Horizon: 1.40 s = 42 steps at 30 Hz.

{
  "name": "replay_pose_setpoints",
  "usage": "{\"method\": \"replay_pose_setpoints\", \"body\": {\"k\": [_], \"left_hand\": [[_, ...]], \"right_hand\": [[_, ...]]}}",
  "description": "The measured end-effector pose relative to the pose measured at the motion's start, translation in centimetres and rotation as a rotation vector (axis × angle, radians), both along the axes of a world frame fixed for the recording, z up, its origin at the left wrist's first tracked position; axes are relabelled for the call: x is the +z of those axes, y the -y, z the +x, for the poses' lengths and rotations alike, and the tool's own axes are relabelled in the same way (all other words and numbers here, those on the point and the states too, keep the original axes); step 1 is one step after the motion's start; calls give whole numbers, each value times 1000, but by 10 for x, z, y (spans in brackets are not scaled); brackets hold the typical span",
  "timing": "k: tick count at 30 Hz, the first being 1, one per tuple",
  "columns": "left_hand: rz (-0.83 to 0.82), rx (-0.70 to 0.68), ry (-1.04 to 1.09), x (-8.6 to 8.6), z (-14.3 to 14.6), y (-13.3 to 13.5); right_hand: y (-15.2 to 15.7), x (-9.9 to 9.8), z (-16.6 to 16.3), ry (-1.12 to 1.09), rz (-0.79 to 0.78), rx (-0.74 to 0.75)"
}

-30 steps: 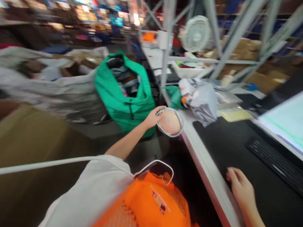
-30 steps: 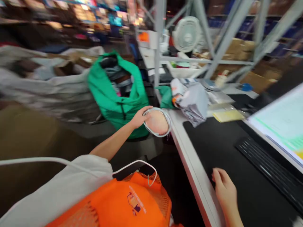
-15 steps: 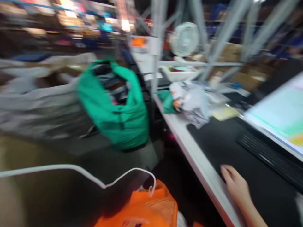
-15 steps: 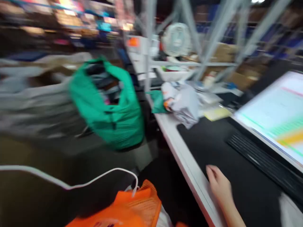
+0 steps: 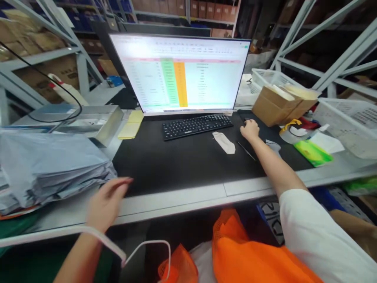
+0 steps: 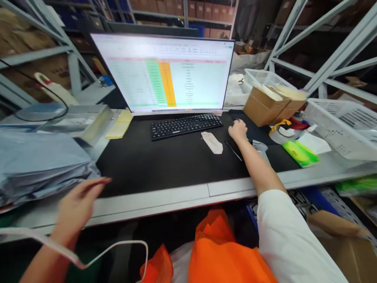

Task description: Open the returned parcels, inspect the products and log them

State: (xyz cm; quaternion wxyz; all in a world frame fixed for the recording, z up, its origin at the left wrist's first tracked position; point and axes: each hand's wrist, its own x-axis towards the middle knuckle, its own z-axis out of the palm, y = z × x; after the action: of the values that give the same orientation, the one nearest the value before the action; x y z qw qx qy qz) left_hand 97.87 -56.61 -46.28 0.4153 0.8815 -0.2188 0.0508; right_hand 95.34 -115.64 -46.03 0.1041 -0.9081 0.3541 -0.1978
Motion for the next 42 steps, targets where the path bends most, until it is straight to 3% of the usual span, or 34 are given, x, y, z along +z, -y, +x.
{"method": "replay_pose_setpoints", "body": {"k": [4, 6, 8, 11, 18, 26, 35, 42], "left_hand": [[134, -243, 124, -7, 78, 113], [258, -157, 199, -14, 117, 170], [305, -54, 220, -22, 142, 212], [377, 74, 231, -36, 153, 241], [466, 65, 232, -50, 148, 241], [467, 53, 225, -50, 149, 240], [457, 47, 202, -51, 150, 238], [440, 45, 181, -51, 151, 239]], "right_hand": [[55, -14, 30, -22, 18, -104], [70, -24, 39, -34, 24, -115], [80, -36, 43, -37, 9, -127], [87, -51, 42, -19, -48, -145], [100, -67, 43, -28, -151, -41], [98, -65, 43, -14, -154, -2], [110, -79, 45, 9, -212, -4], [103, -73, 44, 1, -207, -22]]}}
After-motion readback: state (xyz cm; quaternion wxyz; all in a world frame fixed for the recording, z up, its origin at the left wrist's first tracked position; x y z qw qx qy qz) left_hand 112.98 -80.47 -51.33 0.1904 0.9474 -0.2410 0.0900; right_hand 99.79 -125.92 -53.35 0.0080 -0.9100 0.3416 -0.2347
